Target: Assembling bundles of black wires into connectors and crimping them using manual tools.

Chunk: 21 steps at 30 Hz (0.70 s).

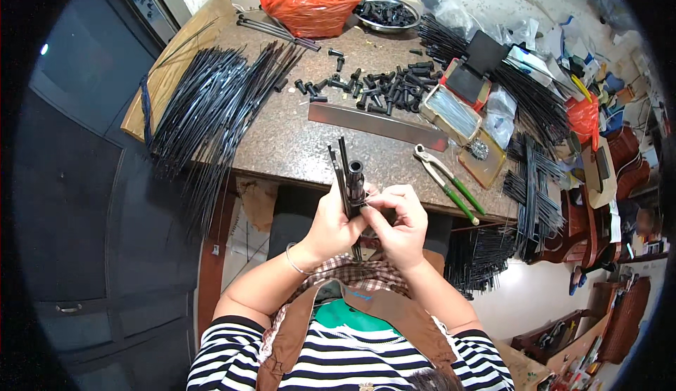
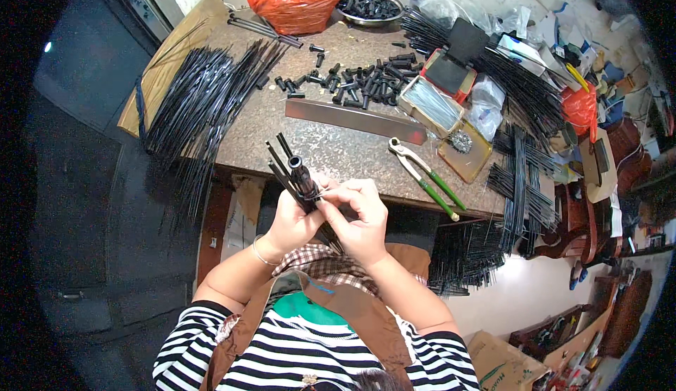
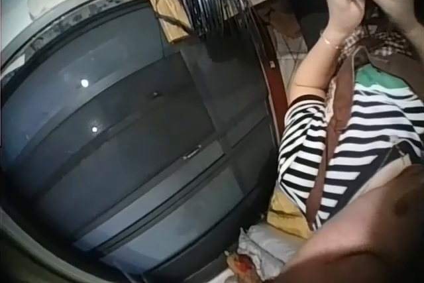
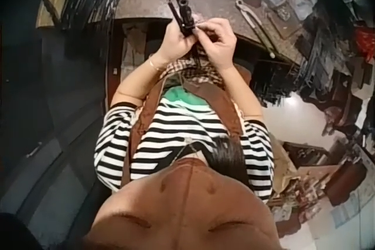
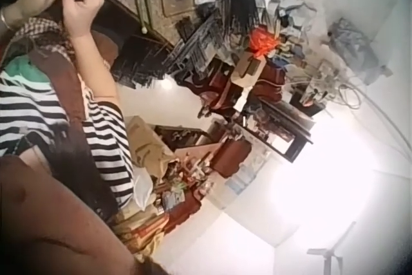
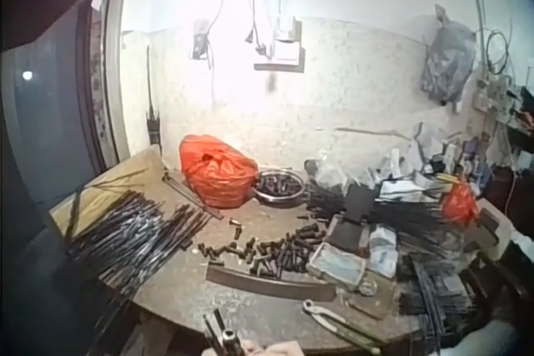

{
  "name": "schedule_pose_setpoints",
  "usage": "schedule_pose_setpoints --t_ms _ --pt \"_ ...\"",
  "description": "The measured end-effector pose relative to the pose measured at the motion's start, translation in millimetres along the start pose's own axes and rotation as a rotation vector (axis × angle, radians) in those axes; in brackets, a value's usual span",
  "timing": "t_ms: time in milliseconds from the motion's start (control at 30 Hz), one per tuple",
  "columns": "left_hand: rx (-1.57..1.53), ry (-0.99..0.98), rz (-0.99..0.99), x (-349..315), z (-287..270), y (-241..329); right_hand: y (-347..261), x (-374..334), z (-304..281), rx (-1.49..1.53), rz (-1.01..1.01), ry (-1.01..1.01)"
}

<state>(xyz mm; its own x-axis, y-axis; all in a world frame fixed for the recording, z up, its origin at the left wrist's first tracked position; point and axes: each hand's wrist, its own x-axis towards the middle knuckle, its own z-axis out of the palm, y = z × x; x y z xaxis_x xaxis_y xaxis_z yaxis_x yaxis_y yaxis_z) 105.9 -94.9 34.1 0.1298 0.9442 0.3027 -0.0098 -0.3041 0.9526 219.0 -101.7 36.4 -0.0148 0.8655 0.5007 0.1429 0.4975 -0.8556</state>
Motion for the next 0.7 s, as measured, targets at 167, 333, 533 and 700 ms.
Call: schedule_pose_setpoints --t_ms 167,333,533,700 --pt "0.057 -0.037 -0.135 3.0 -1.8 -1.6 0.2 -1.3 1.3 -0.047 -0.019 0.061" --pt "0.086 -0.054 -0.153 2.2 -8.5 -1.1 -3.9 2.2 0.5 -0.191 -0.019 0.000" --pt "0.082 -0.067 -0.099 3.2 -9.8 -4.1 -0.6 0.4 8.0 0.033 0.133 0.048" --pt "0.009 -0.103 0.004 5.5 -11.4 1.3 5.4 0.0 5.5 0.284 0.284 -0.067"
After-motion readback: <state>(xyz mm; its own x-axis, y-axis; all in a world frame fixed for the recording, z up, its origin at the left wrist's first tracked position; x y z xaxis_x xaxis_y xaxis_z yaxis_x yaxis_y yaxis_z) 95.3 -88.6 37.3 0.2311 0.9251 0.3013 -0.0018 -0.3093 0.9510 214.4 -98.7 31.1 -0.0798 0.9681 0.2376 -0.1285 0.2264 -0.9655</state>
